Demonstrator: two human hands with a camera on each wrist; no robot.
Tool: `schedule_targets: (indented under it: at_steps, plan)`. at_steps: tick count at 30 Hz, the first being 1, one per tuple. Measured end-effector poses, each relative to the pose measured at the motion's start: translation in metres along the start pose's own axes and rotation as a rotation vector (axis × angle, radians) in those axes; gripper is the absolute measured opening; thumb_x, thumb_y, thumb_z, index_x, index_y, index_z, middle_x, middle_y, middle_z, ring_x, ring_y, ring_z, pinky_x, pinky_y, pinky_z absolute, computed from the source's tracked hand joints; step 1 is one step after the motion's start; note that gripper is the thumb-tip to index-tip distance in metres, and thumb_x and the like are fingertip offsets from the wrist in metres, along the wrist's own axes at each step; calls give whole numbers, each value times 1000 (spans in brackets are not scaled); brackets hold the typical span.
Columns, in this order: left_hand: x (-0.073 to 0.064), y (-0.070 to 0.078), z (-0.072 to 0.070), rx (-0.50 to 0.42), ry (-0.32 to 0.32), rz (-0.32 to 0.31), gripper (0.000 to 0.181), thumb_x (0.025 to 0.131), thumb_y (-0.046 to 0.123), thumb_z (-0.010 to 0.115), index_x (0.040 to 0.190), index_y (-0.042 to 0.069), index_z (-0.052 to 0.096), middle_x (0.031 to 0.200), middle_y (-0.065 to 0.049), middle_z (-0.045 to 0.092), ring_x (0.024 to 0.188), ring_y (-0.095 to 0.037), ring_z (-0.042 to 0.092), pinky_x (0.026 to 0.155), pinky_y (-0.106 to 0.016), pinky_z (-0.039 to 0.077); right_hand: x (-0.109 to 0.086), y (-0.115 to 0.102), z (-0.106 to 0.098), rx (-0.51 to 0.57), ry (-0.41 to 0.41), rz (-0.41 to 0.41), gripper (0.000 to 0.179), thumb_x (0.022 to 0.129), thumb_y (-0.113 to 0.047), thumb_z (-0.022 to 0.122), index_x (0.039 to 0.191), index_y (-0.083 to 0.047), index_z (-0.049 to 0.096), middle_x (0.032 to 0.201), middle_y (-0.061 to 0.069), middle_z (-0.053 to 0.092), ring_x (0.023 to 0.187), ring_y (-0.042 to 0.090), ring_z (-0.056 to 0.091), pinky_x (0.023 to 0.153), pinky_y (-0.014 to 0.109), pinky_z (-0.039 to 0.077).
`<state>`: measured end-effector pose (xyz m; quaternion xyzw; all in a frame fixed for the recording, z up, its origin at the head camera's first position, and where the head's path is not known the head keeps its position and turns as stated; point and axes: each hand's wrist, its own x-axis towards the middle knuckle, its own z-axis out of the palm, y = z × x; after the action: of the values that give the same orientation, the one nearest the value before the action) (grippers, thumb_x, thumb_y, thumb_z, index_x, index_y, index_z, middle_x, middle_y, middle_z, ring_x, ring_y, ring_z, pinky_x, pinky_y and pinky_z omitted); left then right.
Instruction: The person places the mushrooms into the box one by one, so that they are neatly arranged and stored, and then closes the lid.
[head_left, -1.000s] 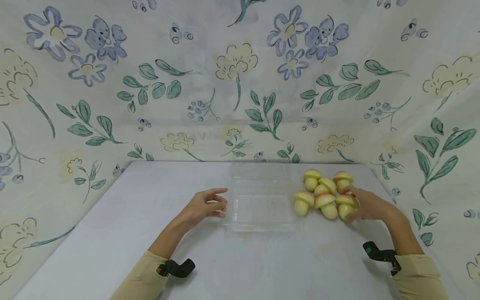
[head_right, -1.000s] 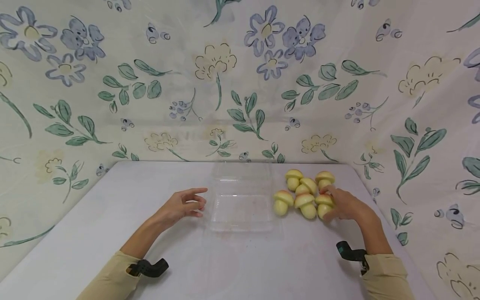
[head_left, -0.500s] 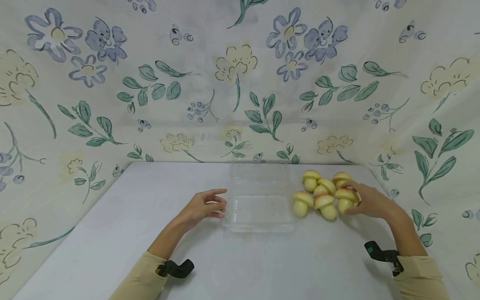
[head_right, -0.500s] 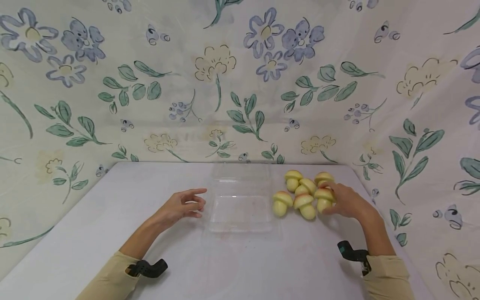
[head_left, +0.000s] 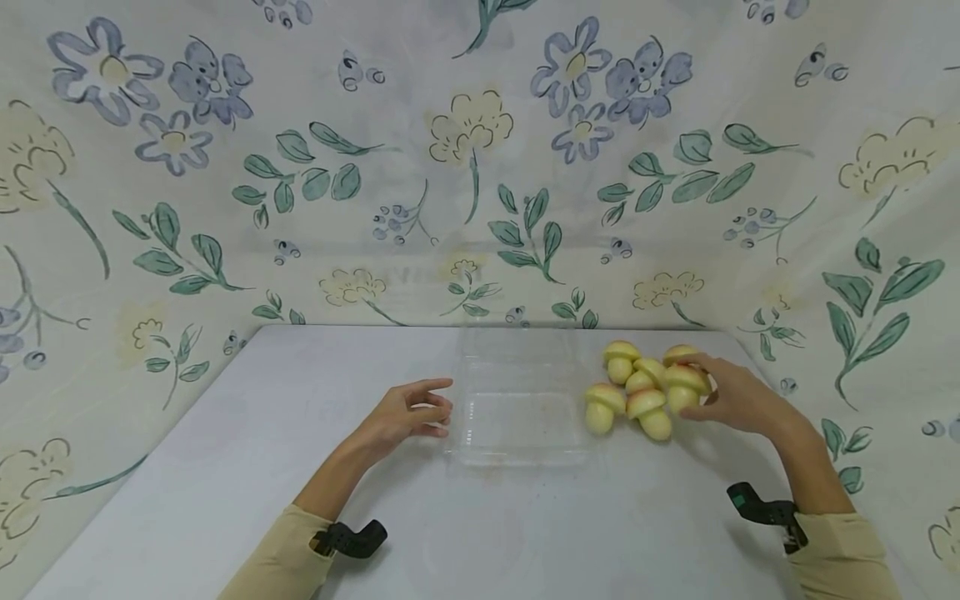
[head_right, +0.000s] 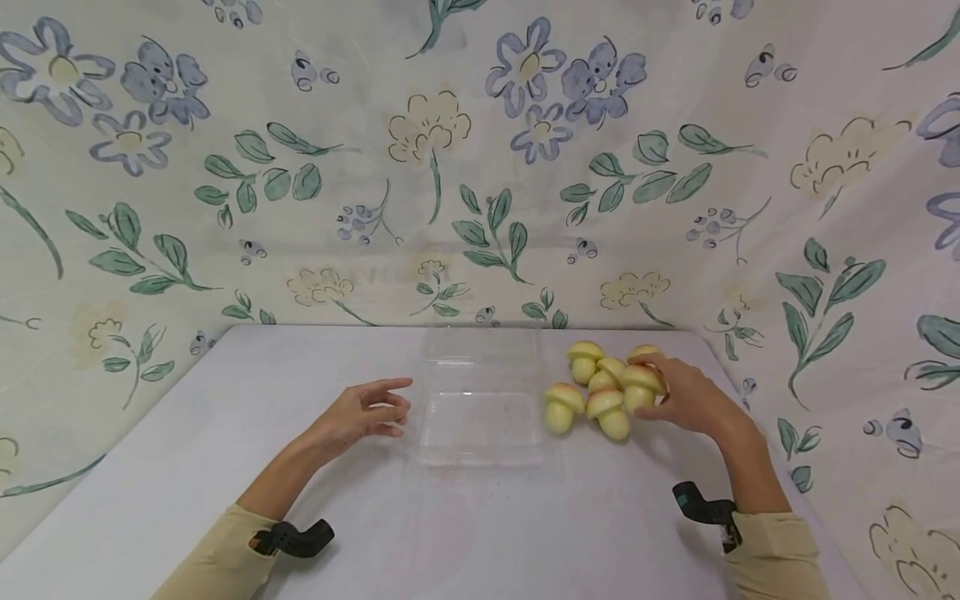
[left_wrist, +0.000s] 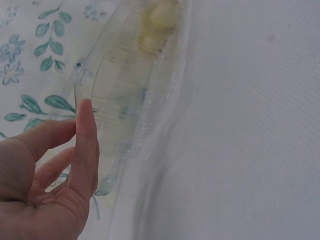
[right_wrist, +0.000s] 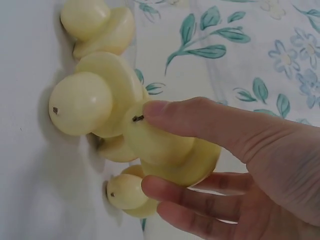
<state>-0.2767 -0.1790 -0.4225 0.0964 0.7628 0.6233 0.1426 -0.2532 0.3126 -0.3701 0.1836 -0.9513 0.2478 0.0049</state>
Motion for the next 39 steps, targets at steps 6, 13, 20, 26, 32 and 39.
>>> schedule_targets:
  at_steps: [6,13,20,26,32,39]
  plan:
    - [-1,1,0,-8,-10,4,61,90,7,69,146,6,45,113,-16,59,91,-17,66,80,-32,63,1,-6,2,13,28,-41,70,80,-24,82,138,-7,46,134,19,56,90,23,62,66,23,55]
    - [-1,0,-1,-8,-17,21,61,91,9,69,146,5,44,112,-16,59,91,-17,66,80,-32,63,4,-11,6,27,61,-82,73,81,-26,81,140,-4,45,134,20,54,79,12,62,63,22,54]
    - [-1,0,-1,-8,-15,26,61,90,9,70,146,4,45,111,-15,60,90,-17,66,79,-32,63,9,-16,15,48,111,-152,70,81,-22,81,140,-5,47,134,15,53,80,10,64,68,22,57]
    - [0,-1,0,-23,-20,27,59,91,6,68,145,3,45,110,-14,60,90,-17,66,79,-33,63,12,-23,24,98,110,-155,72,81,-21,82,141,-4,46,131,16,52,77,6,63,69,22,58]
    - [0,-1,0,-19,-18,29,61,91,6,68,146,2,43,109,-14,60,89,-17,66,79,-33,63,20,-29,32,119,127,-209,73,78,-17,83,140,0,48,126,17,55,79,11,64,68,25,60]
    - [-1,-1,0,-13,-20,23,62,90,8,70,146,2,43,109,-13,60,89,-17,66,80,-32,63,24,-31,39,102,117,-209,73,78,-24,83,139,-3,49,129,14,58,86,14,61,70,24,58]
